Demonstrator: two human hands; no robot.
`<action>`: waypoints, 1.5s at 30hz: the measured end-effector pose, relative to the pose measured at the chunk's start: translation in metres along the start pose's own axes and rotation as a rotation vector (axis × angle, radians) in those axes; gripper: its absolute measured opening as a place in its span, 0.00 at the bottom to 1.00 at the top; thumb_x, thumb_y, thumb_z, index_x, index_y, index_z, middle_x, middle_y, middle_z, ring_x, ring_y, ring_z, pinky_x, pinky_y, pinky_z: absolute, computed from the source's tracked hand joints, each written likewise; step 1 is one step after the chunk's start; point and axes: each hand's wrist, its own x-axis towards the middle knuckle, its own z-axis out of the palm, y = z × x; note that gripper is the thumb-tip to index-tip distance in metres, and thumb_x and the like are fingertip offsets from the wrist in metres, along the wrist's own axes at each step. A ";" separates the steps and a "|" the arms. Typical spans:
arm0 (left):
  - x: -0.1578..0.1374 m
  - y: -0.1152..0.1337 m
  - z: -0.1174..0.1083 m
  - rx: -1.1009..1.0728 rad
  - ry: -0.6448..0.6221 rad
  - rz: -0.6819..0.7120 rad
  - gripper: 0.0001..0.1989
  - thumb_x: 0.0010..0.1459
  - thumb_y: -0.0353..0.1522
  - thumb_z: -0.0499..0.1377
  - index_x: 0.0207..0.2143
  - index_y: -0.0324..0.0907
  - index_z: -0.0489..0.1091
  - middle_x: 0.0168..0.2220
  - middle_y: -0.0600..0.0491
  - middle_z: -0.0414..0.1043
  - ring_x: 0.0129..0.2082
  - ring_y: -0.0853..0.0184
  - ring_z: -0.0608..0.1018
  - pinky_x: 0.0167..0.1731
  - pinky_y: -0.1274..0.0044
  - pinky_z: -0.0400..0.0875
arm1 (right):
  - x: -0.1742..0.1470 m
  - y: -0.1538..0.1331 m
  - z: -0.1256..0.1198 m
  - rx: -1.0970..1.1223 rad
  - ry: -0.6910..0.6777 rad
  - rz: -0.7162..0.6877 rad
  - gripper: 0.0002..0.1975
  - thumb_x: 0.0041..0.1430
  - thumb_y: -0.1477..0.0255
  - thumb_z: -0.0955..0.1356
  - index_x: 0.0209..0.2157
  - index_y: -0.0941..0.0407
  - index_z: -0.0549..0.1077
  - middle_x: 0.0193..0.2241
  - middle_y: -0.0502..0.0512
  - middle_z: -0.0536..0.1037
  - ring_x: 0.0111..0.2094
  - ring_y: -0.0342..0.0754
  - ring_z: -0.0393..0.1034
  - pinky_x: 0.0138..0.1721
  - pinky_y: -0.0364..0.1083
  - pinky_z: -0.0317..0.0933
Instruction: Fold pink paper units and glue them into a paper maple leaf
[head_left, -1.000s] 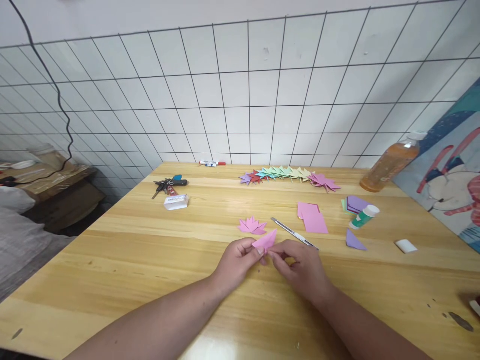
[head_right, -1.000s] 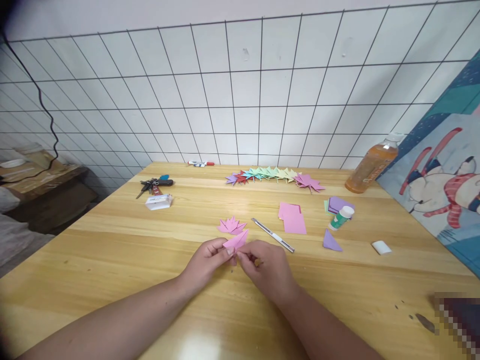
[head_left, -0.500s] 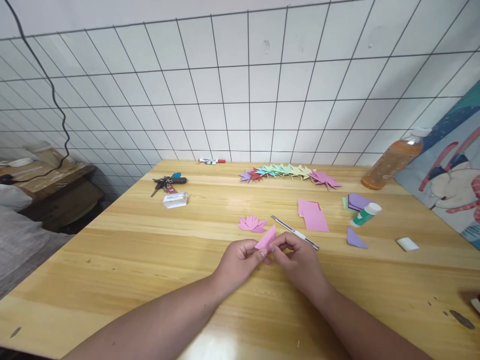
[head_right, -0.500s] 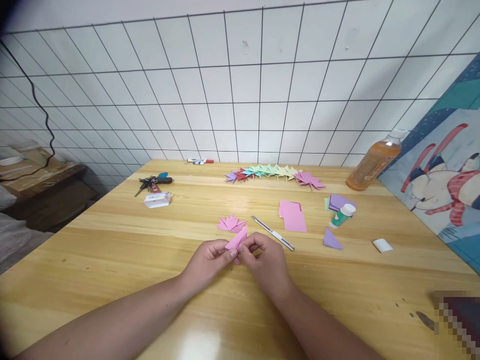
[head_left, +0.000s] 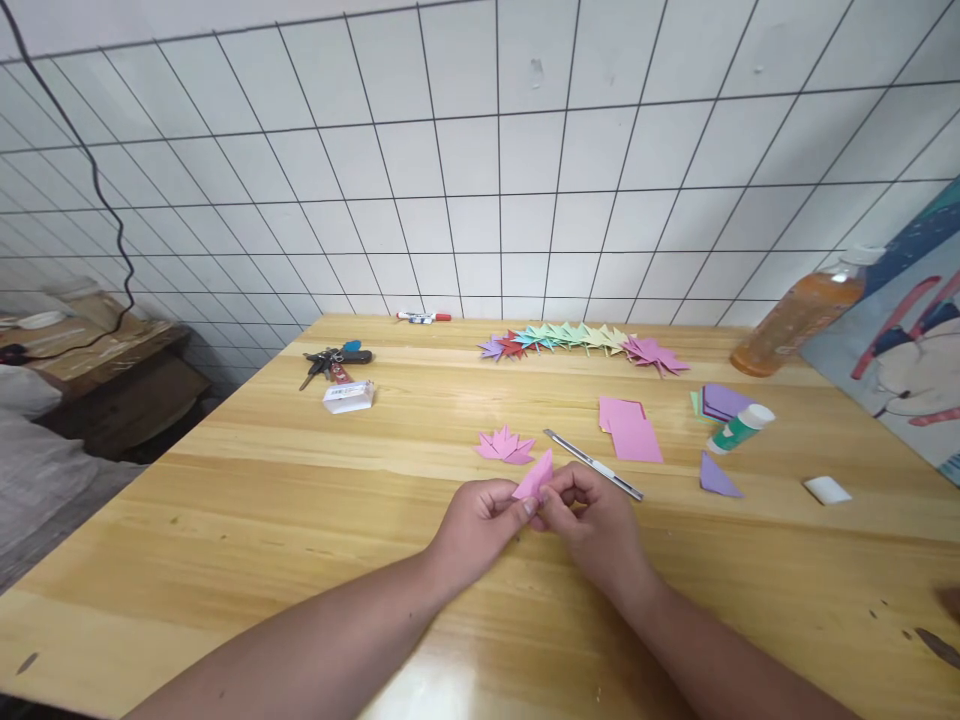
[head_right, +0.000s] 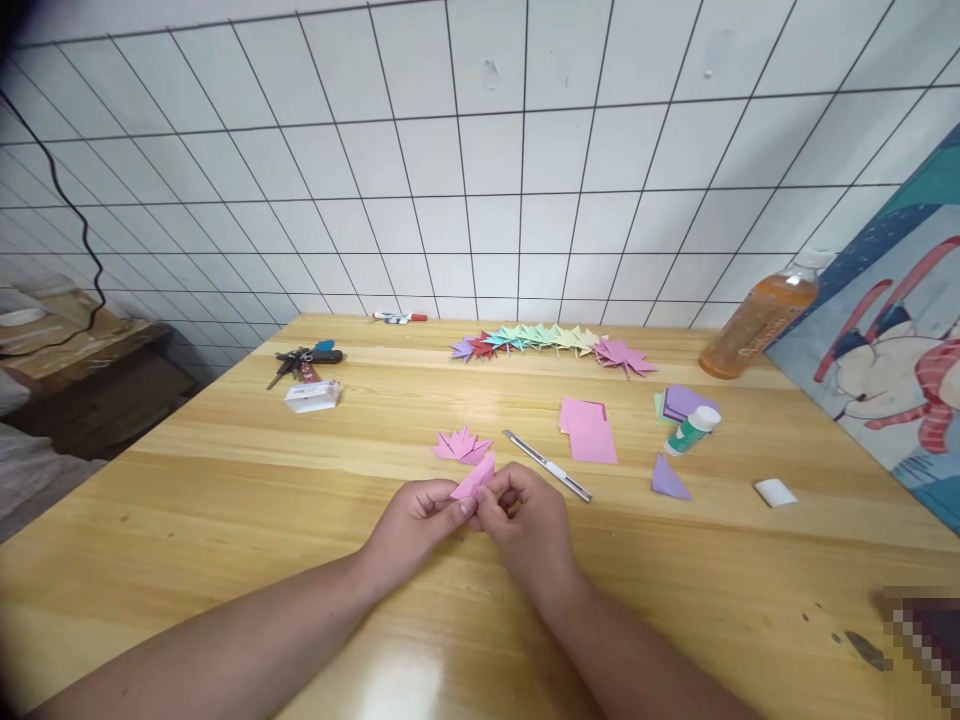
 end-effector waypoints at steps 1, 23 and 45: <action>0.000 0.000 0.000 -0.002 0.000 -0.001 0.13 0.53 0.38 0.58 0.26 0.37 0.74 0.28 0.49 0.77 0.31 0.63 0.78 0.33 0.76 0.69 | 0.000 0.001 0.000 -0.001 0.003 0.000 0.10 0.53 0.66 0.65 0.23 0.56 0.66 0.20 0.51 0.74 0.22 0.44 0.68 0.23 0.42 0.60; 0.004 0.000 0.006 0.020 0.077 0.017 0.13 0.54 0.38 0.57 0.24 0.38 0.71 0.24 0.51 0.76 0.27 0.66 0.77 0.29 0.77 0.69 | 0.001 0.002 0.003 0.114 0.027 0.075 0.14 0.53 0.59 0.65 0.25 0.56 0.66 0.18 0.50 0.72 0.20 0.43 0.66 0.22 0.42 0.60; 0.005 -0.002 0.004 0.006 0.110 0.044 0.10 0.54 0.35 0.57 0.26 0.37 0.72 0.25 0.51 0.75 0.27 0.67 0.76 0.30 0.79 0.69 | 0.006 -0.005 -0.006 0.463 -0.171 0.282 0.12 0.47 0.63 0.71 0.26 0.59 0.74 0.20 0.49 0.72 0.20 0.38 0.59 0.24 0.39 0.55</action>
